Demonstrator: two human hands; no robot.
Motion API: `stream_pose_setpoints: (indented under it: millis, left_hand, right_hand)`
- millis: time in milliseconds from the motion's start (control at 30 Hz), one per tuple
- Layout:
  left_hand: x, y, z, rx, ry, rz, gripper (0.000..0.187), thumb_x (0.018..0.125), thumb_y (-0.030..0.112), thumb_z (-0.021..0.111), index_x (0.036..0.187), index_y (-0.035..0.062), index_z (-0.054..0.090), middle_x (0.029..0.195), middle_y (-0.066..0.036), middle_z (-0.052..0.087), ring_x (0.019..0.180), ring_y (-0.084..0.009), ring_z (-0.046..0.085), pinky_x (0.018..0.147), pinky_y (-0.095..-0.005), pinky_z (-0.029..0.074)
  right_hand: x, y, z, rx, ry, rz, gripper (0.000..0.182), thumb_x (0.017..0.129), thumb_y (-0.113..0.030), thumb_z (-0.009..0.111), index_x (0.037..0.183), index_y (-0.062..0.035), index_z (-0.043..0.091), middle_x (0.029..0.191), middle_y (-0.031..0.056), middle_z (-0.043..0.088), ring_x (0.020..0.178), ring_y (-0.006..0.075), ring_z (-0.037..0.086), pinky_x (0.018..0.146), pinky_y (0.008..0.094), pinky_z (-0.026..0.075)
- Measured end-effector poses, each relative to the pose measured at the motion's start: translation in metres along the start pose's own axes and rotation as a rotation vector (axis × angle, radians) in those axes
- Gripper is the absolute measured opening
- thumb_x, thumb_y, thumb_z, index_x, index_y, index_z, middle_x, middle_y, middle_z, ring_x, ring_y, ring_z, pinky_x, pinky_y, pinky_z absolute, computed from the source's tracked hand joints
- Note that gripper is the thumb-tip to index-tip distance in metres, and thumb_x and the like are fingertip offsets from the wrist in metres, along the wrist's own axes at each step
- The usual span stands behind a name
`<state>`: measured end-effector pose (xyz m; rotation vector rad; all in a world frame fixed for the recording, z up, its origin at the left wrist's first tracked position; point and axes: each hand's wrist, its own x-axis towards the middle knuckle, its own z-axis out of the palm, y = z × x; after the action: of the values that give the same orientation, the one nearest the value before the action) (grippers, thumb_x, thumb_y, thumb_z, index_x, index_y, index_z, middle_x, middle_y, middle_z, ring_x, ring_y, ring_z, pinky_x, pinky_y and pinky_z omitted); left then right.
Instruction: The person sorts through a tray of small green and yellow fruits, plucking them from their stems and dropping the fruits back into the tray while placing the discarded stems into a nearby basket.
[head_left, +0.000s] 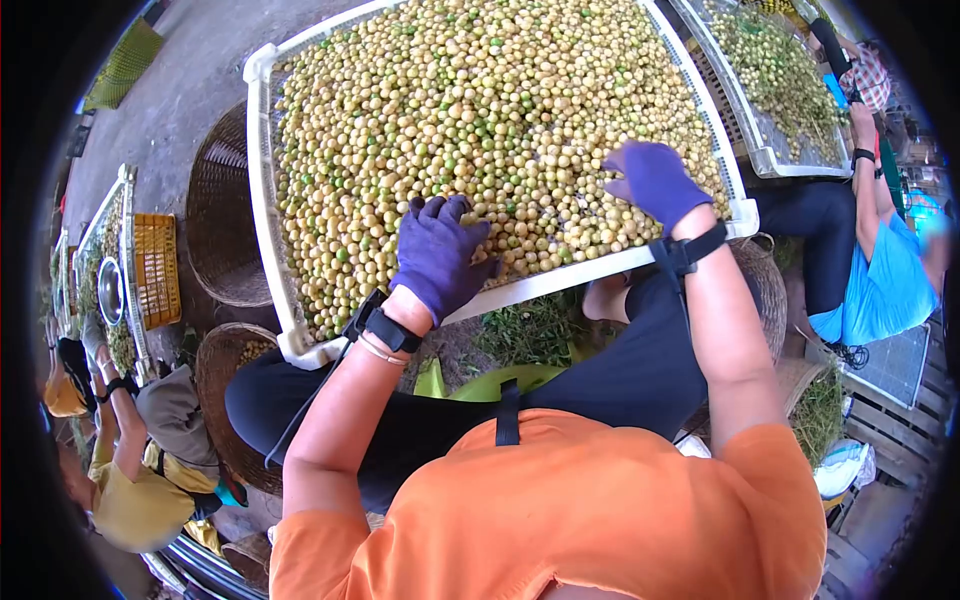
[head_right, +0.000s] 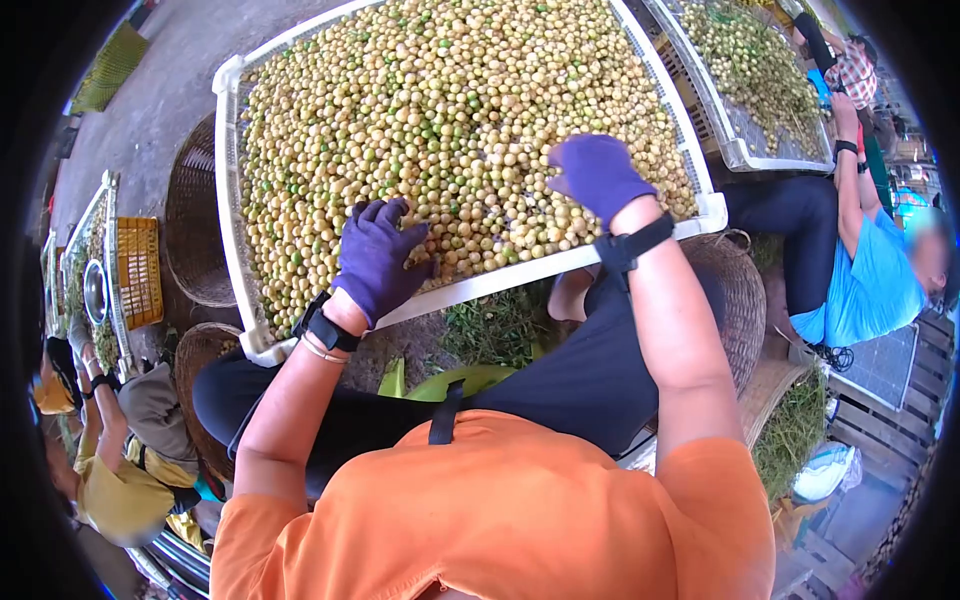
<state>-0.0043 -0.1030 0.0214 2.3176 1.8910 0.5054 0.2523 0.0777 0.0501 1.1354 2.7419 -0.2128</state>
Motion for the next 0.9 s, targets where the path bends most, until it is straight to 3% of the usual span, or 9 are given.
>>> stream_pose_setpoints:
  millis: [67, 133, 167, 267, 400, 600, 733, 867, 900]
  left_hand:
    - [0.014, 0.007, 0.0, -0.053, 0.011, -0.04, 0.03, 0.071, 0.029, 0.073, 0.098, 0.0177, 0.068, 0.103, -0.01, 0.061, 0.096, -0.0306, 0.059, 0.083, -0.0445, 0.045]
    - [0.037, 0.018, 0.006, -0.062, -0.017, -0.113, 0.025, 0.073, 0.027, 0.072, 0.094, 0.016, 0.068, 0.098, -0.009, 0.062, 0.09, -0.0298, 0.06, 0.076, -0.0408, 0.048]
    - [0.048, 0.02, 0.009, 0.025, -0.047, -0.069, 0.016, 0.077, 0.027, 0.069, 0.088, 0.015, 0.068, 0.092, -0.009, 0.064, 0.085, -0.029, 0.063, 0.068, -0.0401, 0.05]
    - [0.065, 0.015, 0.041, 0.206, -0.318, -0.067, 0.016, 0.082, 0.029, 0.064, 0.092, 0.0168, 0.07, 0.09, -0.008, 0.066, 0.086, -0.0273, 0.065, 0.069, -0.0397, 0.049]
    - [0.064, 0.015, 0.031, 0.209, -0.449, -0.085, 0.016, 0.086, 0.022, 0.057, 0.089, 0.0144, 0.071, 0.09, -0.009, 0.067, 0.088, -0.0268, 0.066, 0.071, -0.0394, 0.051]
    - [0.057, 0.011, 0.048, 0.233, -0.315, -0.156, 0.016, 0.085, 0.026, 0.06, 0.089, 0.0146, 0.069, 0.085, -0.01, 0.065, 0.082, -0.0292, 0.065, 0.068, -0.0418, 0.052]
    - [0.055, 0.008, 0.035, 0.115, -0.246, -0.22, 0.015, 0.085, 0.025, 0.059, 0.087, 0.0132, 0.068, 0.083, -0.011, 0.065, 0.08, -0.0313, 0.064, 0.069, -0.0428, 0.051]
    - [0.045, 0.004, 0.015, -0.172, -0.089, -0.291, 0.013, 0.084, 0.021, 0.058, 0.087, 0.0142, 0.069, 0.085, -0.014, 0.066, 0.082, -0.0338, 0.063, 0.07, -0.0426, 0.051]
    - [0.039, -0.001, 0.019, -0.261, -0.025, -0.309, 0.014, 0.086, 0.018, 0.06, 0.093, 0.0107, 0.069, 0.084, -0.01, 0.067, 0.078, -0.0262, 0.065, 0.069, -0.0364, 0.051]
  right_hand:
    - [0.018, -0.014, 0.019, 0.136, 0.202, -0.179, 0.022, 0.081, -0.025, 0.066, 0.1, -0.0131, 0.067, 0.102, 0.0118, 0.066, 0.089, 0.0279, 0.064, 0.08, 0.0416, 0.05]
    - [0.037, -0.05, 0.017, 0.163, 0.09, -0.259, 0.022, 0.083, -0.022, 0.065, 0.104, -0.0152, 0.065, 0.106, 0.009, 0.064, 0.094, 0.0255, 0.063, 0.081, 0.0406, 0.049]
    - [0.046, -0.049, 0.043, 0.038, 0.326, -0.421, 0.023, 0.081, -0.023, 0.066, 0.103, -0.0178, 0.065, 0.101, 0.0057, 0.062, 0.096, 0.0236, 0.062, 0.081, 0.0394, 0.049]
    - [0.047, -0.053, 0.036, -0.182, -0.051, -0.227, 0.025, 0.08, -0.023, 0.066, 0.105, -0.0189, 0.064, 0.104, 0.0045, 0.062, 0.102, 0.0236, 0.06, 0.084, 0.0395, 0.048]
    - [0.03, -0.02, 0.004, -0.171, -0.338, -0.021, 0.018, 0.075, -0.028, 0.066, 0.088, -0.0157, 0.07, 0.092, 0.009, 0.069, 0.085, 0.0277, 0.066, 0.075, 0.0432, 0.051]
    - [0.019, -0.012, 0.002, 0.199, -0.062, -0.069, 0.017, 0.074, -0.028, 0.069, 0.084, -0.0148, 0.072, 0.082, 0.0113, 0.069, 0.08, 0.0307, 0.067, 0.072, 0.0424, 0.051]
    - [0.007, -0.02, 0.028, -0.054, -0.121, -0.146, 0.016, 0.075, -0.031, 0.07, 0.081, -0.0153, 0.07, 0.077, 0.0078, 0.068, 0.078, 0.0278, 0.067, 0.07, 0.0414, 0.05]
    - [-0.004, -0.031, 0.052, -0.215, 0.131, -0.144, 0.01, 0.076, -0.026, 0.067, 0.08, -0.017, 0.07, 0.08, 0.0048, 0.065, 0.078, 0.0235, 0.066, 0.065, 0.0402, 0.047]
    - [-0.004, -0.028, 0.058, -0.222, 0.134, -0.15, 0.008, 0.076, -0.024, 0.065, 0.079, -0.0181, 0.069, 0.082, 0.0038, 0.063, 0.077, 0.0217, 0.066, 0.064, 0.0395, 0.045]
